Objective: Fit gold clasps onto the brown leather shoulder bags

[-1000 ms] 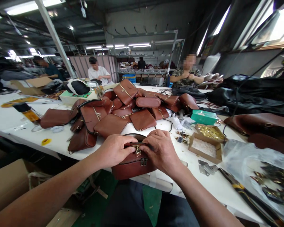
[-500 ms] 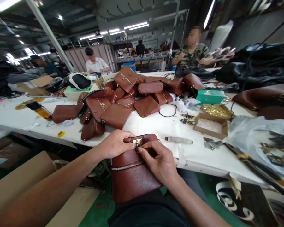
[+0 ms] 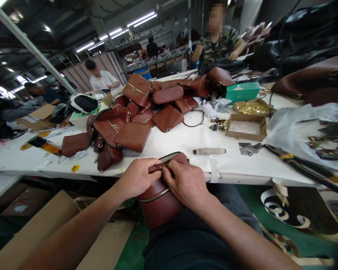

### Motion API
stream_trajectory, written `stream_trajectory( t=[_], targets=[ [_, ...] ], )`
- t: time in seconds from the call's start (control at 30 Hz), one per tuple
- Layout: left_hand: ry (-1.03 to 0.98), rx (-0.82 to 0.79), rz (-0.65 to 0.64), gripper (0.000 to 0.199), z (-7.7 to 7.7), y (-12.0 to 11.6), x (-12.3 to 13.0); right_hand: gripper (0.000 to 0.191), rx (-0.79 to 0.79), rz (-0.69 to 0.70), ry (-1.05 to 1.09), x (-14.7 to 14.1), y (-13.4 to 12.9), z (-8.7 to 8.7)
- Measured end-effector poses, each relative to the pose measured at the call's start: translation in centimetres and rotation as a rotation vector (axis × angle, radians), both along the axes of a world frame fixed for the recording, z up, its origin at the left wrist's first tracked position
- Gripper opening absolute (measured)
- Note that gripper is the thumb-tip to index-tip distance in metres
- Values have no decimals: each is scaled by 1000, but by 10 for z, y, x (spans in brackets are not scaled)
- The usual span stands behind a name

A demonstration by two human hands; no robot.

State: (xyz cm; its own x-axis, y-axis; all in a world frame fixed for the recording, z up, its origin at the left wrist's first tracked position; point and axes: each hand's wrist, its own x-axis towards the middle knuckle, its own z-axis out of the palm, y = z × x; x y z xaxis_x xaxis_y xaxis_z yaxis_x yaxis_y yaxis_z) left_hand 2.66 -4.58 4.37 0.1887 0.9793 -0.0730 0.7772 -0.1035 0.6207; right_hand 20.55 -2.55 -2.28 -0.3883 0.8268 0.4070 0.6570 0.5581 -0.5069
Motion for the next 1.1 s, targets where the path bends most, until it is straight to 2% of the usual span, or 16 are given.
stream_trajectory(
  t=[0.2,0.3,0.53,0.63,0.7,0.9,0.97,1.1],
  targets=[
    [-39,-26,-40,26,1,0,2,8,-98,72,484,3,2,-22],
    [-44,-50,-34,27,-1,1,1,7,-149,128,638,0,2,-29],
    [-3,-77,-3,19,1,3,2,21,-342,65,712,-3,3,-24],
    [21,-52,-5,20,3,2,5,21,-502,85,744,-4,2,-25],
    [28,-44,-3,22,3,2,6,22,-553,102,707,-3,2,-25],
    [31,-15,-35,32,6,3,8,37,-307,164,321,6,4,-20],
    [22,-12,-45,35,8,3,8,38,-253,175,277,7,3,-18],
    [-2,-39,0,35,9,3,8,39,-177,112,275,2,1,-19]
  ],
)
